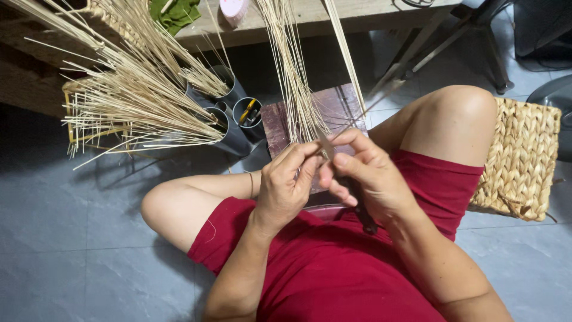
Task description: The person sits on the floor and splits thin bamboo sticks into narrow strips, using a small knife to shave and divide each stick while holding it over a wooden block, placing finished strips with a growing pile of split bamboo pieces beside them.
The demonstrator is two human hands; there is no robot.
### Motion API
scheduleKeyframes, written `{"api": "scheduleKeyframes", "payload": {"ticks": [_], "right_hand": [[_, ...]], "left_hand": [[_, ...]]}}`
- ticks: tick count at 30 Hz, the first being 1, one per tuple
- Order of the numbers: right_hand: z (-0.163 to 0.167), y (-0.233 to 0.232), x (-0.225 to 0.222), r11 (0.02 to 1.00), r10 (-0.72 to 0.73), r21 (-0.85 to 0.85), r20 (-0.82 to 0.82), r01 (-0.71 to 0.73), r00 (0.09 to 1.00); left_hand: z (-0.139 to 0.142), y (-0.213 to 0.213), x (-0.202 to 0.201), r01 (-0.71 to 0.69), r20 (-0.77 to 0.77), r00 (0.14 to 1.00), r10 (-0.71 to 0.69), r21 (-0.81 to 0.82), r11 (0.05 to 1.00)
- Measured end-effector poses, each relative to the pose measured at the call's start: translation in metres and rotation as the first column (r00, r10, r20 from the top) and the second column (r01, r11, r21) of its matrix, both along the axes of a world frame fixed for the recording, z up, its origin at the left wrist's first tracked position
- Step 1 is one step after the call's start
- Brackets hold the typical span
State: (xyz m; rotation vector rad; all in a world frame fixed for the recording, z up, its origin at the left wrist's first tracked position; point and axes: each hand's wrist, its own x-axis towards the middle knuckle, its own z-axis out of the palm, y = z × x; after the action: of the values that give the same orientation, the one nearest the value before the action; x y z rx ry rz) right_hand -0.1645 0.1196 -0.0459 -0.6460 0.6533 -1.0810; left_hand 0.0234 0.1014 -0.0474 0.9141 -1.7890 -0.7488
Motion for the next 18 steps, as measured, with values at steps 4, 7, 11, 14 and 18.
{"api": "scheduleKeyframes", "payload": {"ticks": [4, 7, 11, 14, 18], "right_hand": [[0.004, -0.002, -0.014, 0.997, -0.064, -0.033, 0.009, 0.065, 0.998], [0.0, -0.002, -0.008, 1.0, -0.007, -0.012, 0.023, 0.008, 1.0], [-0.007, -0.003, 0.002, 0.999, 0.038, 0.012, 0.033, -0.038, 0.999], [-0.005, -0.003, -0.004, 1.0, 0.011, -0.012, -0.006, -0.011, 1.0], [0.002, -0.005, -0.016, 0.998, -0.058, -0.023, -0.02, 0.058, 0.998]], "left_hand": [[-0.002, 0.002, 0.0, 0.015, -0.006, 1.0, -0.015, 0.017, 1.0], [-0.004, 0.001, -0.003, -0.028, -0.008, 1.0, 0.028, 0.005, 1.0], [-0.003, 0.001, -0.005, -0.069, -0.005, 0.998, 0.069, -0.017, 0.997], [-0.003, -0.001, -0.003, -0.015, -0.038, 0.999, 0.014, -0.038, 0.999], [-0.004, -0.001, 0.0, 0.0, -0.037, 0.999, 0.002, 0.041, 0.999]]}}
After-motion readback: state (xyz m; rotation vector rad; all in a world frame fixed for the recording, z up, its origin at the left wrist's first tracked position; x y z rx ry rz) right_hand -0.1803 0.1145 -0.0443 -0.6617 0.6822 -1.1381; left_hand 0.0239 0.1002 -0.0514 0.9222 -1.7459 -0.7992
